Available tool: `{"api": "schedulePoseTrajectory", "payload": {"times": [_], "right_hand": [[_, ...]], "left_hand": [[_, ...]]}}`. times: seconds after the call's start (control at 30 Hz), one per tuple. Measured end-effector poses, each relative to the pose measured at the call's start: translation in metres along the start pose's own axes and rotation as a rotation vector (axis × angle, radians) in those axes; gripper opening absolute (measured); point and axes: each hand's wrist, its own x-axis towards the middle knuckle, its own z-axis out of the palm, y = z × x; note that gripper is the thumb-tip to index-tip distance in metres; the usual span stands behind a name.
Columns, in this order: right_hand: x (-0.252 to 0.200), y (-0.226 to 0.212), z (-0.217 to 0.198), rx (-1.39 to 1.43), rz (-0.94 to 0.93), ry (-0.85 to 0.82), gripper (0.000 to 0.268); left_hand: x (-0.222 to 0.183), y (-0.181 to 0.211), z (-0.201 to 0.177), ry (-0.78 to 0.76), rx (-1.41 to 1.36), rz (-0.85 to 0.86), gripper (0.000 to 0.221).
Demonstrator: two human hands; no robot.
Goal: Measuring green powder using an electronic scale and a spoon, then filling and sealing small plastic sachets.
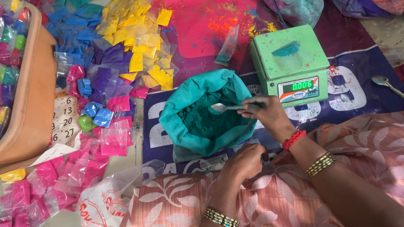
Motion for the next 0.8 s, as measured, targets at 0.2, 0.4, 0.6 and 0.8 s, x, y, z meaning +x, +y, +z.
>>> {"api": "schedulePoseTrajectory", "payload": {"times": [0.2, 0.4, 0.6, 0.8], "right_hand": [[-0.002, 0.007, -0.005, 0.026, 0.006, 0.013, 0.019], [-0.01, -0.001, 0.013, -0.483, -0.194, 0.005, 0.021], [-0.026, -0.024, 0.029, -0.806, -0.571, -0.033, 0.027], [-0.02, -0.019, 0.03, -0.816, -0.548, -0.01, 0.023]], "left_hand": [[0.007, -0.008, 0.01, 0.013, 0.013, 0.034, 0.029], [0.009, -0.012, 0.013, 0.028, 0.038, 0.035, 0.027], [0.007, -0.008, 0.01, 0.028, 0.089, -0.018, 0.022], [0.008, -0.006, 0.008, 0.0, 0.088, -0.034, 0.027]]}}
